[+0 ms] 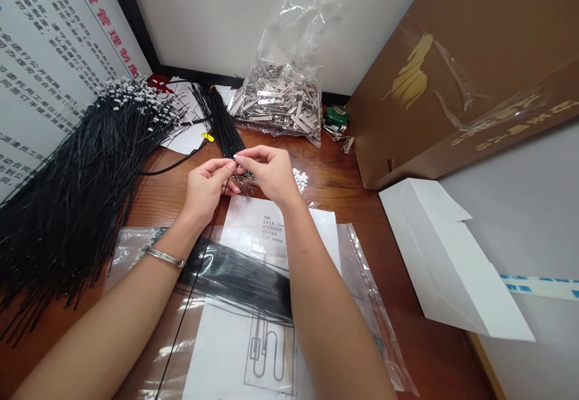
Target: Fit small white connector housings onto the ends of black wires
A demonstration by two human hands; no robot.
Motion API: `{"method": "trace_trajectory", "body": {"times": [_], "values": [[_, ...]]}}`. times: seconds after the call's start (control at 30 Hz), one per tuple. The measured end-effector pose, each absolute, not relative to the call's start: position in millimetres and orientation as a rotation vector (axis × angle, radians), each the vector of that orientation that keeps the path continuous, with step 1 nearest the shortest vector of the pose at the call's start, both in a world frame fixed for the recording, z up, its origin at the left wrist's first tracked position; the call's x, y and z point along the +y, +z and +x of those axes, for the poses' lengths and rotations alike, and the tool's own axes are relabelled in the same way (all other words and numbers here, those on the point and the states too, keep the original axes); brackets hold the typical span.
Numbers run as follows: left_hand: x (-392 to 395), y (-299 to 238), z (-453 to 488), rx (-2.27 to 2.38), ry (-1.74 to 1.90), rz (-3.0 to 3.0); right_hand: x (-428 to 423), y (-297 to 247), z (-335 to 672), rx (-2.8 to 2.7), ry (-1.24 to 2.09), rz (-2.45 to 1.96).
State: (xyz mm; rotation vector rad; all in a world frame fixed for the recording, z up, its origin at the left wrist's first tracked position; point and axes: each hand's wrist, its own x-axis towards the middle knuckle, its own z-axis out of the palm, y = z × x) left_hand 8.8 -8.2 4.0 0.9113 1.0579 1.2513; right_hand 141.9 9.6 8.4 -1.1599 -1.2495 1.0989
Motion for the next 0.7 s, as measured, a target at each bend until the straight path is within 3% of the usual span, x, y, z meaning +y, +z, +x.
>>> {"method": "trace_trajectory", "body": {"times": [0.7], "values": [[-7.1, 0.9, 7.5, 1.058, 1.269, 0.915, 9.6, 7.1, 141.1, -1.293, 1.088, -1.142]]}}
